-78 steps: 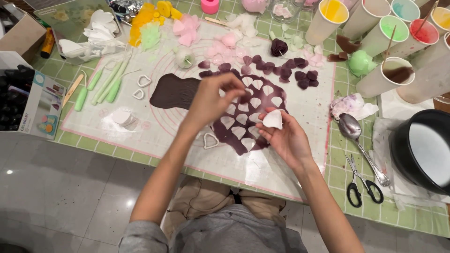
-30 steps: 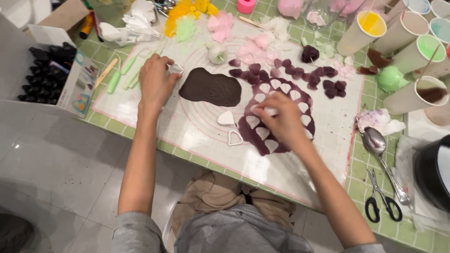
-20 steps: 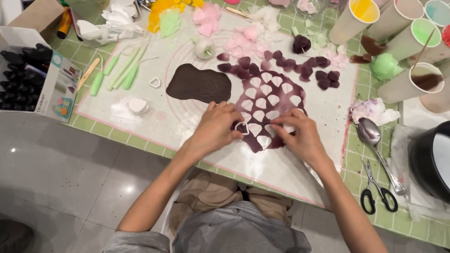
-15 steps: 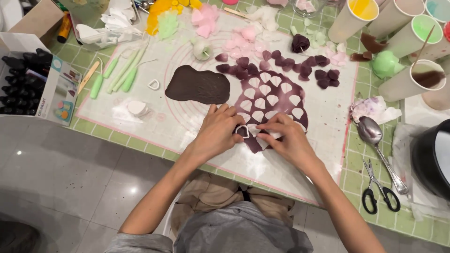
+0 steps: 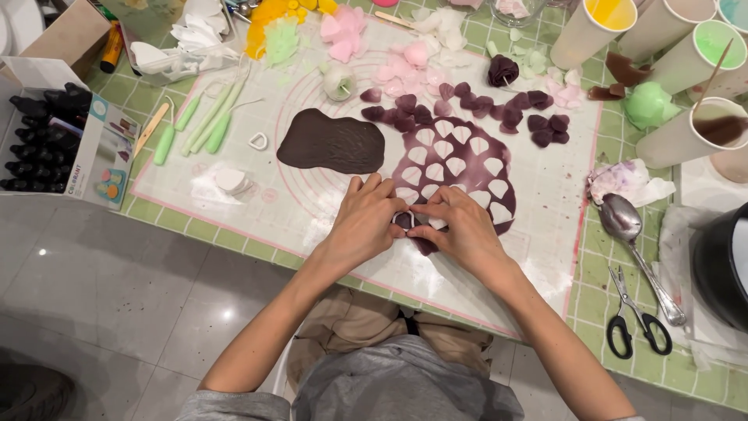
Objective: Cutting out various heart and petal shapes from sheets of colored wax using metal cutters.
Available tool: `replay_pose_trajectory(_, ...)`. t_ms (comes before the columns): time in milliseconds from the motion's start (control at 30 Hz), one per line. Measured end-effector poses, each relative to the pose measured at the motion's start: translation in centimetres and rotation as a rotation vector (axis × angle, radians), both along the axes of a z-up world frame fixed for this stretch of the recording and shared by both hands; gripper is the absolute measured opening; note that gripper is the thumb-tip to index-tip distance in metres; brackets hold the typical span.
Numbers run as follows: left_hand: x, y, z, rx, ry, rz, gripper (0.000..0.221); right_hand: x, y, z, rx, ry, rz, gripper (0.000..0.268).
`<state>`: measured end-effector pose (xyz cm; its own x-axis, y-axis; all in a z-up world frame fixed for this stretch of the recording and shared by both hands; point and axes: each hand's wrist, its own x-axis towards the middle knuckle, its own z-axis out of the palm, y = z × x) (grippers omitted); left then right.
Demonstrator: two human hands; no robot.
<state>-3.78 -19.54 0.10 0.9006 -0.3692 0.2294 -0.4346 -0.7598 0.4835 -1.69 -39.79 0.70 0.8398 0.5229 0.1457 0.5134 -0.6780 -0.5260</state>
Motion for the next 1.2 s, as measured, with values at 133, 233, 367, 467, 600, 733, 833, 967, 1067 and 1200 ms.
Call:
replay_pose_trajectory(133,-0.2,0.4,-0.1,-0.037,-0.024,-0.006,0.044,0.2,0.4,-0.2,-0.023,0.015,-0.017,0.036)
replay_pose_trajectory(233,-0.6,0.7,-0.1,-0.103,-0.070,-0.013,0.047,0.3,0.8,0.0,-0.070,0.059,-0.047,0.032)
replay_pose_trajectory(367,-0.8,0.4,-0.1,-0.101,-0.085,0.028,0.031,0.3,1.3,0.6,-0.116,0.083,-0.058,0.031)
replay_pose_trajectory(467,-0.8,0.2,-0.3,-0.083,-0.087,0.050,0.025,0.5,1.4,0.4,-0.126,0.076,-0.055,0.031)
replay_pose_trajectory(600,-0.8,0.1,-1.0,-0.066,-0.094,0.064,0.014,0.3,1.6,0.3,-0.129,0.045,-0.035,0.031)
replay_pose_trajectory(733,0.0,0.3,-1.4,-0.040,-0.098,0.048,0.009,0.7,1.9,0.4,-0.134,0.025,-0.024,0.029)
replay_pose_trajectory(833,0.2,0.3,-1.4,-0.047,-0.064,0.034,0.012,0.9,2.0,-0.1,-0.172,-0.002,-0.006,0.028)
replay_pose_trajectory(967,-0.1,0.3,-1.7,-0.012,-0.047,0.023,0.015,0.3,2.1,-0.4,-0.203,-0.057,0.000,0.026)
replay_pose_trajectory(1067,-0.1,0.4,-1.2,0.015,-0.067,0.021,0.014,0.5,1.9,-0.5,-0.193,-0.077,-0.010,0.026)
replay_pose_trajectory(1200,-0.7,0.3,-0.1,-0.007,-0.077,0.026,0.016,0.1,1.2,-0.7,-0.128,-0.013,-0.033,0.033)
